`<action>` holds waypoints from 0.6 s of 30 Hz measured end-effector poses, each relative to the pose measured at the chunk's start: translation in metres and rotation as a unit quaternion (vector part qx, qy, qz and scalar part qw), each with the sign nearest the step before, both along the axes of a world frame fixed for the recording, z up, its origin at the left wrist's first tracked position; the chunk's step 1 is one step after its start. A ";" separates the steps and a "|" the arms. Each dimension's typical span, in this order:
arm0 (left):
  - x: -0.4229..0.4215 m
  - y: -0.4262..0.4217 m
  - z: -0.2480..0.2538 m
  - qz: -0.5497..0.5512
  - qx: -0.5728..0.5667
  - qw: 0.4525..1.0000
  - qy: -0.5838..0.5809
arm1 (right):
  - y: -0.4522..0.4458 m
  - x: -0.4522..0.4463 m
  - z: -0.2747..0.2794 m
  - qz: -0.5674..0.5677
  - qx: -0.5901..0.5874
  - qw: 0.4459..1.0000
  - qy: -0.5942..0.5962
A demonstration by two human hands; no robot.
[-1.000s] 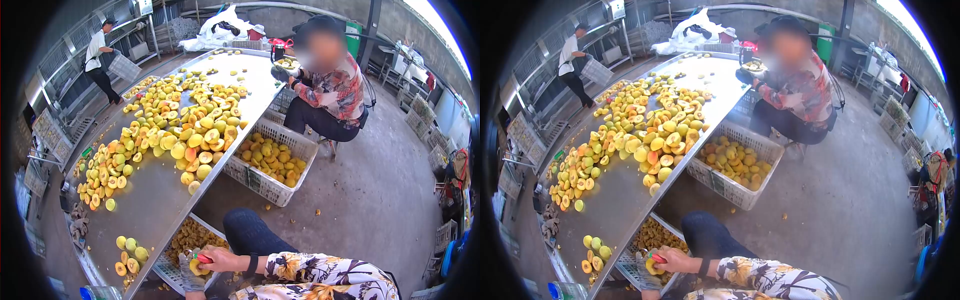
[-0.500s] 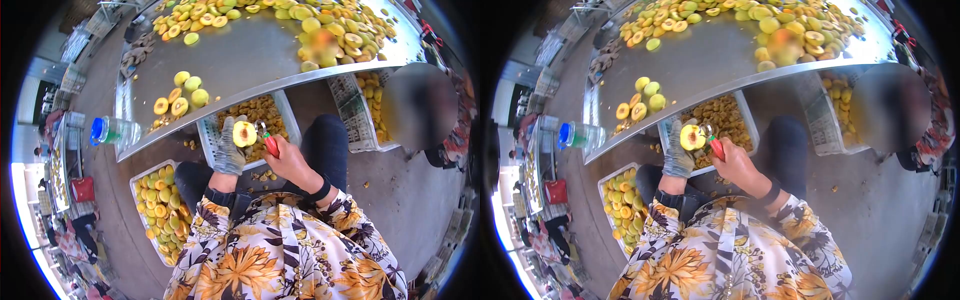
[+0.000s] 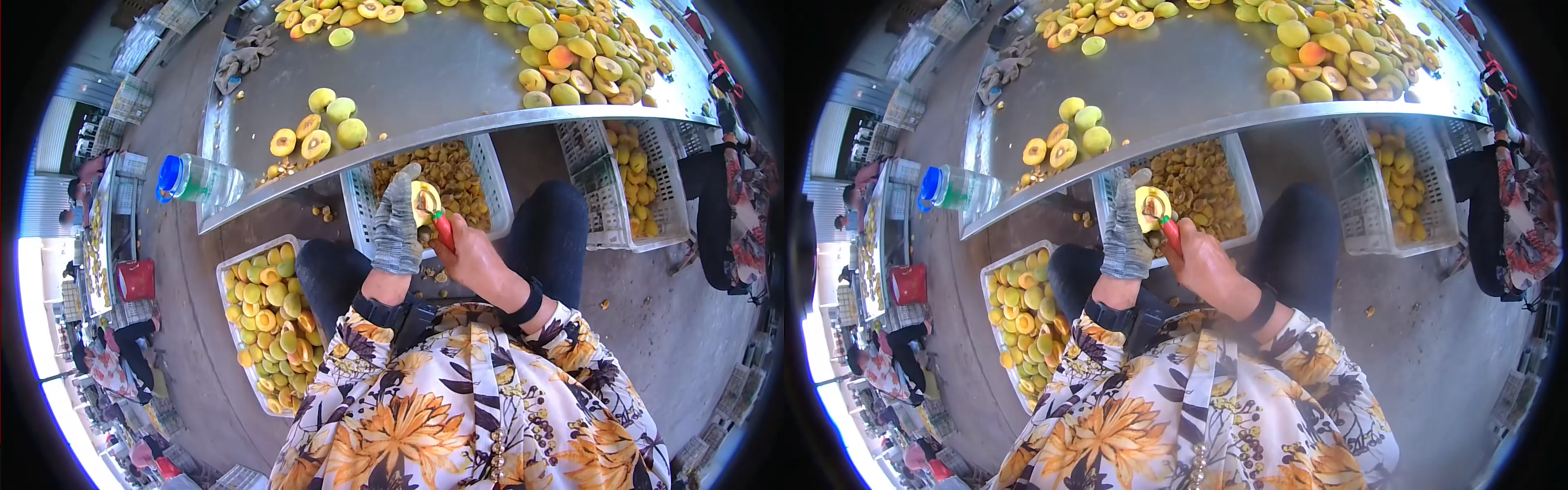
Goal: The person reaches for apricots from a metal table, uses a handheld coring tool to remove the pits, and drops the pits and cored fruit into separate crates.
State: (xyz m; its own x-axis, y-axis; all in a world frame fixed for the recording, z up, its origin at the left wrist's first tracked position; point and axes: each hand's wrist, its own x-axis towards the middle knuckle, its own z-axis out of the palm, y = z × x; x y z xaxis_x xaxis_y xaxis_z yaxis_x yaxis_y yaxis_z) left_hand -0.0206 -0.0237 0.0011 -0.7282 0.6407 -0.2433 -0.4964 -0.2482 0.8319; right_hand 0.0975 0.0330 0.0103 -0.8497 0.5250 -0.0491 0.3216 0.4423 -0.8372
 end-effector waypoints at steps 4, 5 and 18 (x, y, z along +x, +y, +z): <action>-0.002 -0.003 -0.016 0.002 -0.004 0.999 0.052 | -0.008 0.000 0.000 -0.011 -0.009 1.000 0.003; 0.001 -0.003 -0.016 0.003 -0.005 0.999 0.052 | -0.010 -0.001 0.001 -0.016 -0.015 1.000 -0.001; -0.020 -0.018 0.008 -0.098 -0.042 0.994 -0.039 | -0.023 -0.004 -0.005 0.056 -0.078 0.995 -0.022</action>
